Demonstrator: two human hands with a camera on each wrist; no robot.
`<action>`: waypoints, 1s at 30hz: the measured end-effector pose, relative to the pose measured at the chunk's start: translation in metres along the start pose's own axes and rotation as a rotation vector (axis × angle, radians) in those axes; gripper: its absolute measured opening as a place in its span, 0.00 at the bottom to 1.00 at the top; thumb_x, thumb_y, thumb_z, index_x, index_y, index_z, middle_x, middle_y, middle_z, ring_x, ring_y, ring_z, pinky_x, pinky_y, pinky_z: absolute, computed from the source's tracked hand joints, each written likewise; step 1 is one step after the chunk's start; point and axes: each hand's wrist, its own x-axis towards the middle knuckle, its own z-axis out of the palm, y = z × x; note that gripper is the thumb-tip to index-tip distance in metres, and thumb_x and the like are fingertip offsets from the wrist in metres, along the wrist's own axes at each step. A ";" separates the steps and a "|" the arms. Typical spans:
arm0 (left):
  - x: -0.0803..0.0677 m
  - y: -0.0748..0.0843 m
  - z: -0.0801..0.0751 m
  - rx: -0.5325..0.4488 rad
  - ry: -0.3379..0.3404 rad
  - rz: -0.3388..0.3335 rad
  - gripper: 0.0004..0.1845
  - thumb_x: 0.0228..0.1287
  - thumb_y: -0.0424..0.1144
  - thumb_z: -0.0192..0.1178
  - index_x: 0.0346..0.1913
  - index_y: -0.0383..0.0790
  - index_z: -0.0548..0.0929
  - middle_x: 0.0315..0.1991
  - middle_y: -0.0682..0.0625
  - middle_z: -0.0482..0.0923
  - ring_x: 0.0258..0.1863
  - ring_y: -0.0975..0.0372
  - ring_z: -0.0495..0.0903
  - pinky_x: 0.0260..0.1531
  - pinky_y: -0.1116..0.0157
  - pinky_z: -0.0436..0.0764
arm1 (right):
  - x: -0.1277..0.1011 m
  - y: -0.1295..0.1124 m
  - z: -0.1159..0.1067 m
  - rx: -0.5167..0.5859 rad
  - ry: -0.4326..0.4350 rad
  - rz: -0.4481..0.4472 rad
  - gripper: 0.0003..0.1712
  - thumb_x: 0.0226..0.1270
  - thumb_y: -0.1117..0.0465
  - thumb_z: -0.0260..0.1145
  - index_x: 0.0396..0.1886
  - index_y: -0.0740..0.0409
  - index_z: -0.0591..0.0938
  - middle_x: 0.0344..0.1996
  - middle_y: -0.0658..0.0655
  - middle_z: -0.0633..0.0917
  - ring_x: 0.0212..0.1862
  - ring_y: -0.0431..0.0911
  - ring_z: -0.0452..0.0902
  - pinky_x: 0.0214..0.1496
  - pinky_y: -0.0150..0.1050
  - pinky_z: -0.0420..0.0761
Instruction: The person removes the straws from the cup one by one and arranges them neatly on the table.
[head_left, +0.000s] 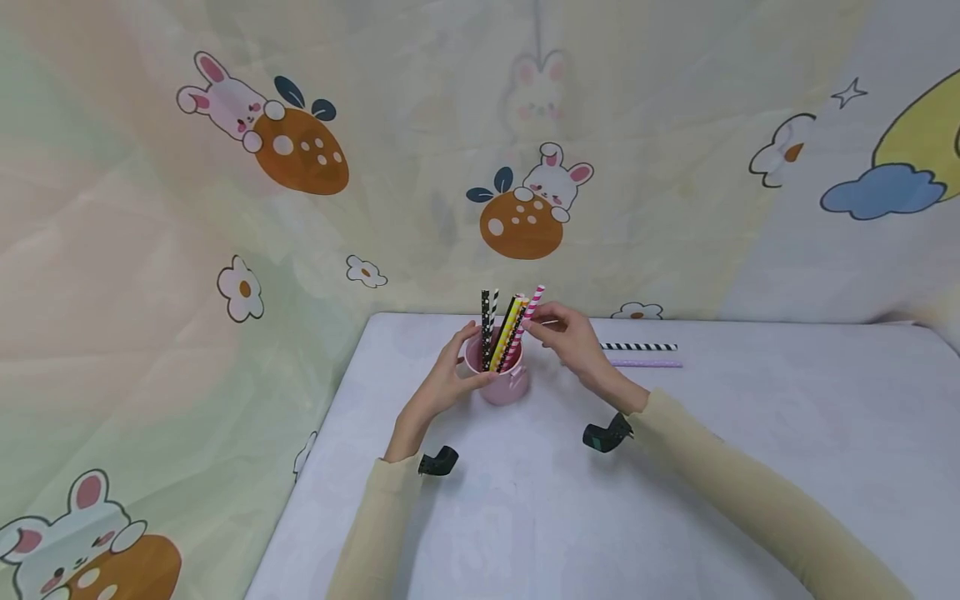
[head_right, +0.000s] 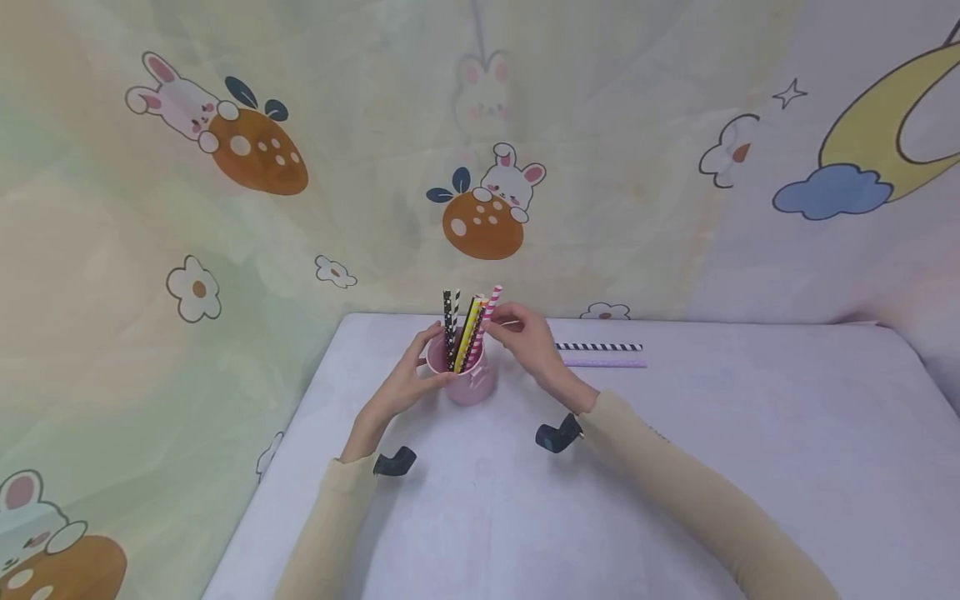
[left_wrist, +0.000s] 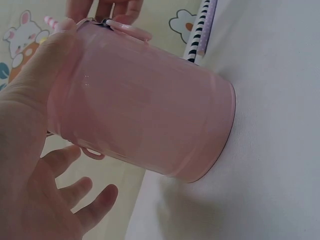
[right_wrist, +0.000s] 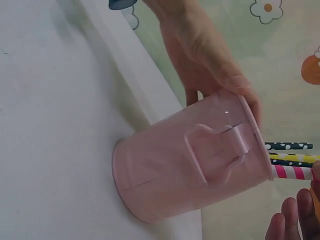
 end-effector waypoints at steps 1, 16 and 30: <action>0.000 0.000 0.000 0.000 0.001 0.001 0.47 0.59 0.50 0.73 0.78 0.52 0.58 0.82 0.55 0.48 0.81 0.54 0.48 0.73 0.46 0.65 | 0.000 -0.003 -0.002 0.006 0.004 0.003 0.22 0.70 0.49 0.68 0.57 0.56 0.81 0.54 0.59 0.83 0.53 0.52 0.80 0.51 0.45 0.85; 0.000 0.001 0.000 -0.019 0.002 0.031 0.47 0.60 0.45 0.73 0.77 0.50 0.58 0.81 0.51 0.49 0.80 0.53 0.49 0.73 0.45 0.64 | 0.000 -0.033 -0.035 0.114 0.025 -0.006 0.27 0.70 0.45 0.67 0.58 0.58 0.80 0.54 0.56 0.81 0.55 0.51 0.77 0.50 0.34 0.84; 0.001 -0.003 0.001 -0.029 0.001 0.033 0.47 0.60 0.45 0.73 0.77 0.49 0.58 0.81 0.51 0.49 0.80 0.53 0.50 0.73 0.47 0.66 | -0.002 -0.050 -0.069 0.202 0.130 -0.115 0.23 0.71 0.50 0.67 0.57 0.59 0.80 0.47 0.49 0.82 0.54 0.48 0.76 0.46 0.30 0.83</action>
